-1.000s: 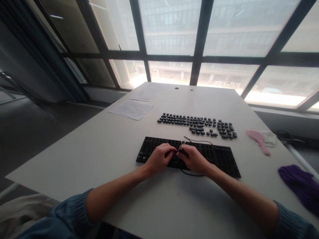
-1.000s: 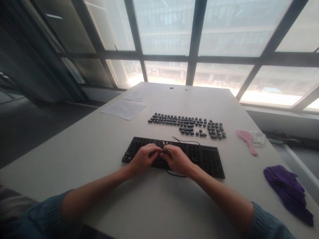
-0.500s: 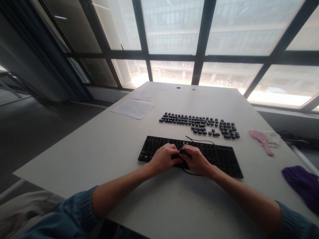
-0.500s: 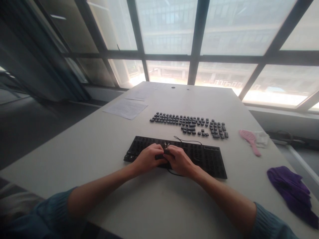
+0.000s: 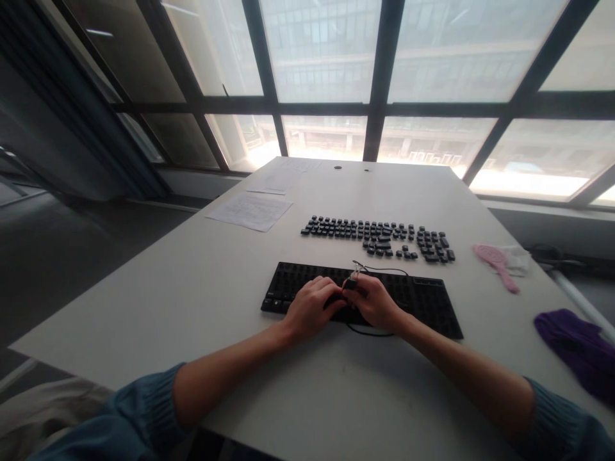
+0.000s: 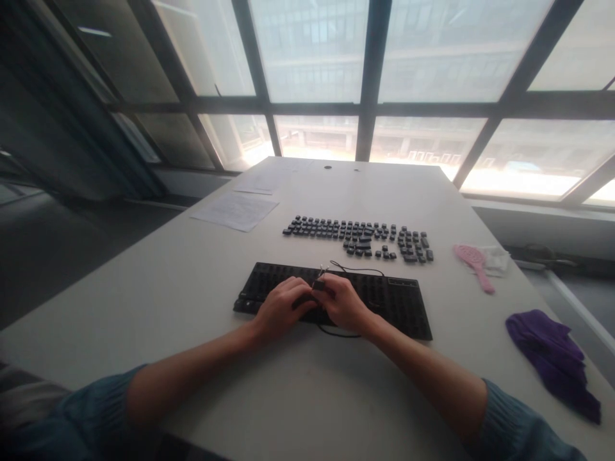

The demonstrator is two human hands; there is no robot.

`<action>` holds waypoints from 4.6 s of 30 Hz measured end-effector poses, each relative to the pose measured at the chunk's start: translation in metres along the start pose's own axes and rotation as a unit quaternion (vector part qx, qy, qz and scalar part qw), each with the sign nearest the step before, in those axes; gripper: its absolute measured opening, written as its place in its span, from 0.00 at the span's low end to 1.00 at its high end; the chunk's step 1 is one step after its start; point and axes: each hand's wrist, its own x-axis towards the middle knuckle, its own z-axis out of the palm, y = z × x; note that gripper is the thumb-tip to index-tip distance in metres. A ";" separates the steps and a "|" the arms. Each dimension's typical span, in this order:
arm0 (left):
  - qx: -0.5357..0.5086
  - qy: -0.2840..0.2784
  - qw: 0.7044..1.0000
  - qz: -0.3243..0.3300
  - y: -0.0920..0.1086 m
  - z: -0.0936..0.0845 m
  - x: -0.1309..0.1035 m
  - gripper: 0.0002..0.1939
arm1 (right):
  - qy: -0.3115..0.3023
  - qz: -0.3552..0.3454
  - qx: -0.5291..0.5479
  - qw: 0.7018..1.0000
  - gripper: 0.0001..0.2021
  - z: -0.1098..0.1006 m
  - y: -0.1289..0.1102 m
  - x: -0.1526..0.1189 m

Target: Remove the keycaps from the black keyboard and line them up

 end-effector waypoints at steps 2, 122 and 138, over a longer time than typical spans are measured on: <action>-0.010 0.015 1.000 0.003 0.002 -0.001 0.000 0.08 | 0.018 -0.008 -0.004 1.000 0.08 -0.001 -0.003 0.001; 0.025 0.021 0.998 0.060 -0.005 -0.014 -0.002 0.08 | 0.073 0.047 0.041 0.995 0.10 0.012 -0.005 0.012; 0.021 0.021 0.999 -0.033 -0.056 -0.029 0.130 0.05 | 0.042 0.045 0.077 0.995 0.10 0.015 0.001 0.012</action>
